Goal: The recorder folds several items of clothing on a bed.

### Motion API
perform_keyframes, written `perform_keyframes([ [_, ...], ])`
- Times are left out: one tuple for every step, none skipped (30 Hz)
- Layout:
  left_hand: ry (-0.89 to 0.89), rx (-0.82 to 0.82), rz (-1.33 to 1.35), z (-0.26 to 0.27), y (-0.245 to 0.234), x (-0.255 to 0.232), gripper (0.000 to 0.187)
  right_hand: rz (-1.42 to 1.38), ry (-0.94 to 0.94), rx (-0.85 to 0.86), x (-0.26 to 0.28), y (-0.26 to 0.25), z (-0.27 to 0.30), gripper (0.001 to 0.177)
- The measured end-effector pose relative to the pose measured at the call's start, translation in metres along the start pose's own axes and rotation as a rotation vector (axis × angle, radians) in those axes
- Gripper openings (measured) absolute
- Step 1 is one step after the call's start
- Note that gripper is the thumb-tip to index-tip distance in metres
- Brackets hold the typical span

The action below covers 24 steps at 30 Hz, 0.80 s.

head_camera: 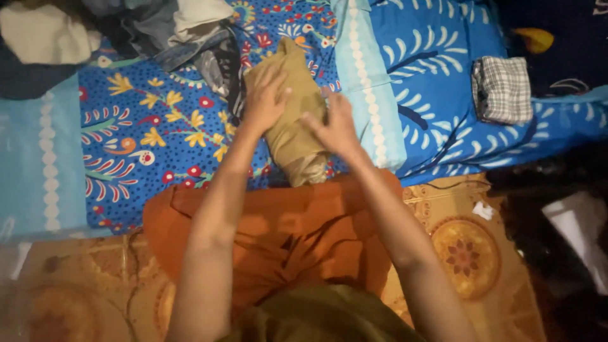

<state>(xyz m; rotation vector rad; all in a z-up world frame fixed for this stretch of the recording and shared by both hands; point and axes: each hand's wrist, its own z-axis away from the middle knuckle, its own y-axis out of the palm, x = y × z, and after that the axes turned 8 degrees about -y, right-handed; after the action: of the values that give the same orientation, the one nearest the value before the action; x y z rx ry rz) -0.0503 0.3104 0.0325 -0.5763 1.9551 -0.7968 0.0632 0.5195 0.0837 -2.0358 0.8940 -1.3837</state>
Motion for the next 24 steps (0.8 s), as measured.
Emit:
perform_keyframes([
  [0.003,0.004,-0.001,-0.003,0.000,-0.002,0.049,-0.001,0.004,-0.003,0.006,-0.001,0.003,0.084],
  [-0.040,0.076,-0.095,-0.006,0.000,-0.004,0.054,0.025,0.031,0.099,0.012,-0.002,0.006,0.095],
  [-0.084,0.146,-0.189,-0.009,-0.001,-0.005,0.060,0.052,0.057,0.203,0.019,-0.003,0.007,0.107],
  [-0.083,0.147,-0.190,-0.009,0.009,0.002,0.060,0.052,0.058,0.202,0.004,0.002,0.009,0.107],
  [-0.096,0.168,-0.188,-0.009,0.021,0.009,0.062,-0.007,0.069,0.256,-0.012,0.006,0.012,0.114],
  [-0.109,0.190,-0.186,-0.009,0.033,0.015,0.064,-0.067,0.081,0.309,-0.028,0.009,0.015,0.122],
  [-0.106,0.192,-0.181,-0.011,0.037,0.015,0.064,-0.063,0.084,0.308,-0.037,0.012,0.016,0.122],
  [-0.125,0.191,-0.193,-0.012,0.042,0.016,0.064,-0.168,0.080,0.313,-0.045,0.014,0.017,0.123],
  [-0.146,0.192,-0.203,-0.011,0.047,0.015,0.063,-0.273,0.077,0.319,-0.054,0.016,0.020,0.124],
  [-0.144,0.197,-0.197,-0.012,0.049,0.015,0.063,-0.269,0.083,0.319,-0.067,0.020,0.022,0.124],
  [-0.128,0.159,-0.178,-0.013,0.049,0.016,0.061,-0.298,0.050,0.329,-0.078,0.025,0.022,0.125],
  [-0.112,0.121,-0.159,-0.013,0.048,0.018,0.060,-0.326,0.018,0.339,-0.089,0.031,0.022,0.126],
  [-0.118,0.116,-0.164,-0.003,0.032,0.006,0.060,-0.330,0.011,0.343,-0.080,0.025,0.013,0.126],
  [-0.123,-0.060,0.000,0.007,0.017,-0.006,0.053,-0.435,0.089,0.346,-0.070,0.019,0.004,0.124],
  [-0.122,-0.239,0.161,0.016,0.000,-0.017,0.047,-0.541,0.164,0.348,-0.059,0.014,-0.006,0.122],
  [-0.124,-0.246,0.151,0.030,-0.003,-0.020,0.047,-0.548,0.154,0.352,-0.056,0.017,-0.013,0.122],
  [-0.300,-0.216,0.081,0.046,-0.005,-0.024,0.045,-0.629,0.289,0.332,-0.052,0.019,-0.017,0.110],
  [-0.476,-0.184,0.012,0.063,-0.006,-0.029,0.044,-0.707,0.425,0.313,-0.049,0.022,-0.022,0.099],
  [-0.485,-0.191,0.004,0.072,-0.007,-0.030,0.044,-0.713,0.419,0.324,-0.045,0.024,-0.021,0.099],
  [-0.618,-0.093,0.049,0.081,-0.008,-0.033,0.051,-0.697,0.455,0.309,-0.042,0.026,-0.020,0.088],
  [-0.742,0.003,0.098,0.086,-0.009,-0.036,0.059,-0.679,0.485,0.287,-0.039,0.026,-0.021,0.077],
  [-0.744,-0.009,0.094,0.090,0.001,-0.030,0.059,-0.682,0.474,0.293,-0.034,0.026,-0.023,0.077],
  [-0.769,-0.011,0.171,0.093,0.013,-0.024,0.071,-0.677,0.497,0.313,-0.031,0.024,-0.023,0.070],
  [-0.793,-0.013,0.247,0.095,0.026,-0.019,0.083,-0.671,0.521,0.333,-0.029,0.023,-0.022,0.063],
])
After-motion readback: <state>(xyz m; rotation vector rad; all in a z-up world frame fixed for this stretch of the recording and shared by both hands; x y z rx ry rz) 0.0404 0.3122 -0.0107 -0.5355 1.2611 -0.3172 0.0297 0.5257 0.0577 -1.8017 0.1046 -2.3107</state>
